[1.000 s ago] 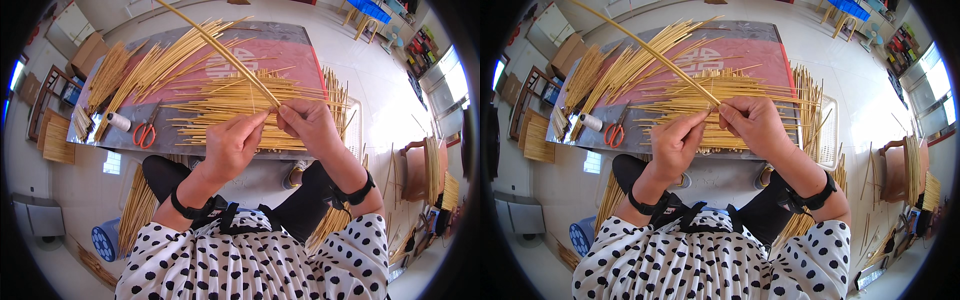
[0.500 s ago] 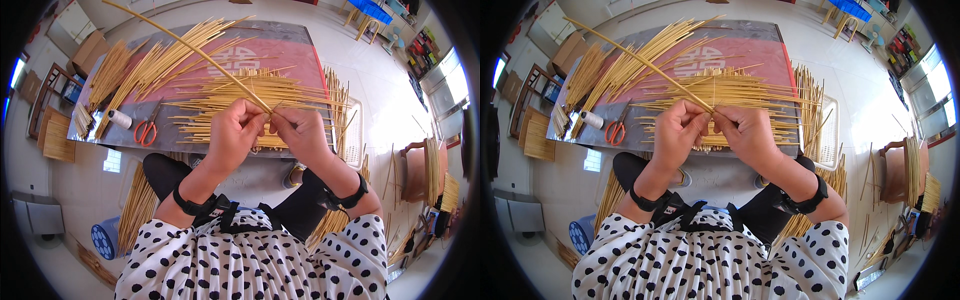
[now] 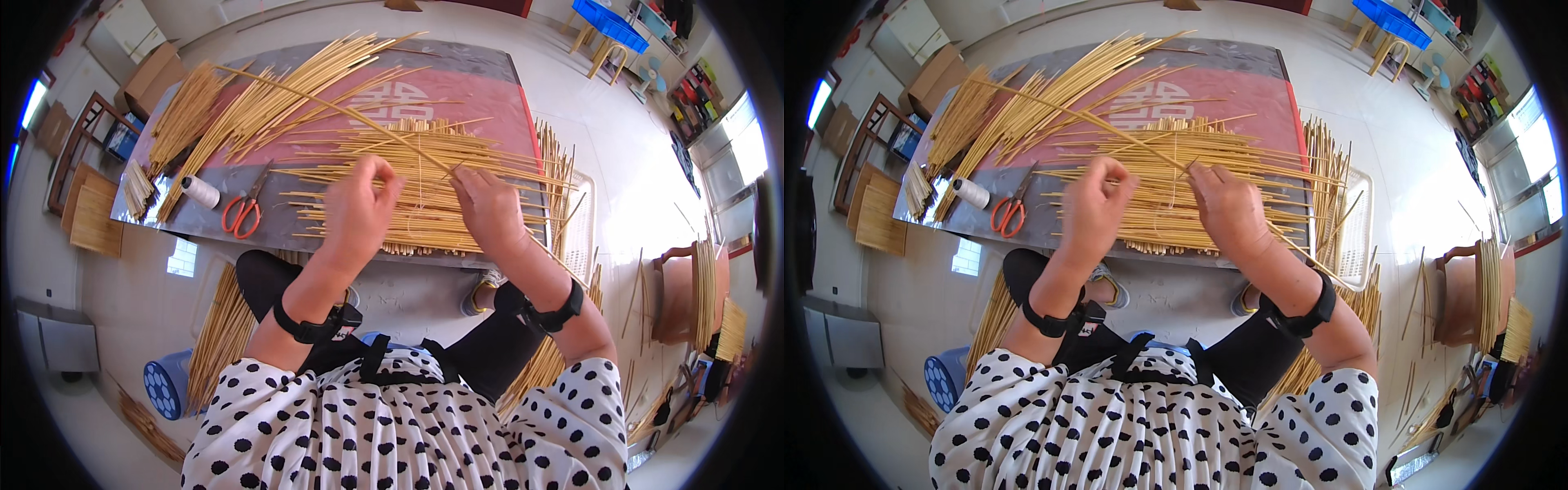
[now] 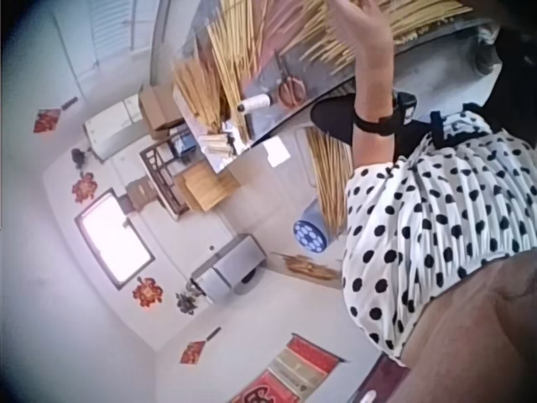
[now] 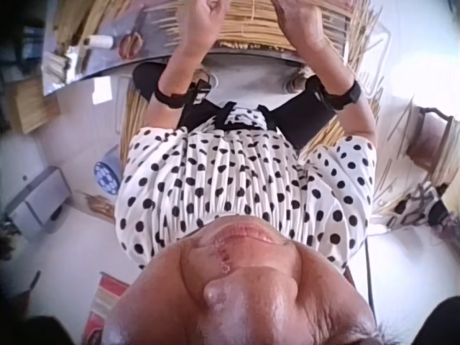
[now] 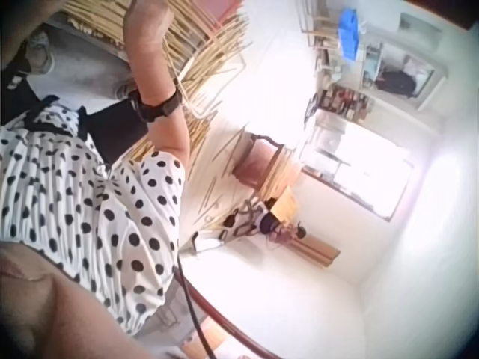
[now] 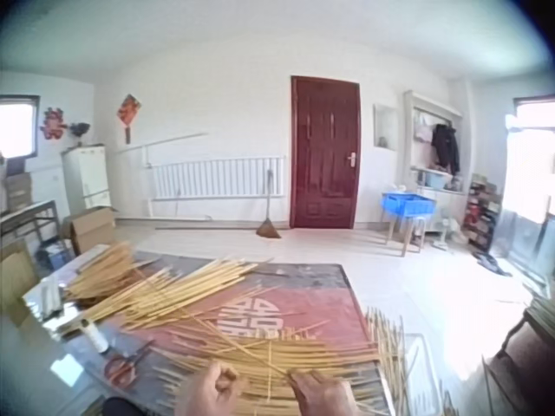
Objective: The person is weaving and binding long bamboo sticks together using string to create a mat.
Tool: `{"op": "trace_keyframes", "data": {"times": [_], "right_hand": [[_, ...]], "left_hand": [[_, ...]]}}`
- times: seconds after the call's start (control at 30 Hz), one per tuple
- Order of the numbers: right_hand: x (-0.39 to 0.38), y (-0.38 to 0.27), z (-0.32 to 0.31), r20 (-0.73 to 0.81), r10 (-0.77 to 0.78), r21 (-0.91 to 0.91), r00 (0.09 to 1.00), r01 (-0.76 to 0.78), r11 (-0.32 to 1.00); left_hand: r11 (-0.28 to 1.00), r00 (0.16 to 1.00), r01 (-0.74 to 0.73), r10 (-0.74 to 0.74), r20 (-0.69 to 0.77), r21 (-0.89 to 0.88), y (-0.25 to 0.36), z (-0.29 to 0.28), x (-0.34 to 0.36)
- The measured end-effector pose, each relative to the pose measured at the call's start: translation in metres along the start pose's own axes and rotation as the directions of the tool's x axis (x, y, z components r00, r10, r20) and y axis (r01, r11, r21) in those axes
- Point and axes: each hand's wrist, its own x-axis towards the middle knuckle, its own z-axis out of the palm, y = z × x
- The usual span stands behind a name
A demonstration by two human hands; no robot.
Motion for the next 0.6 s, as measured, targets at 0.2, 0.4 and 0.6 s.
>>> {"op": "trace_keyframes", "data": {"times": [0.2, 0.4, 0.6], "right_hand": [[0.005, 0.005, 0.006, 0.124, -0.012, -0.006, 0.992, 0.013, 1.0], [0.039, 0.008, 0.014, 0.135, -0.06, -0.063, 0.989, 0.069, 0.996], [0.081, 0.031, 0.013, -0.113, -0.084, 0.058, 0.99, 0.091, 0.994]], "left_hand": [[0.761, 0.816, -0.483, 0.57, -0.091, 0.433, 0.007, -0.02, 0.042], [0.625, 0.764, -0.628, 0.608, 0.215, 0.463, 0.006, 0.005, 0.078], [0.772, 0.81, -0.578, 0.506, 0.296, 0.264, 0.013, 0.001, 0.124]]}}
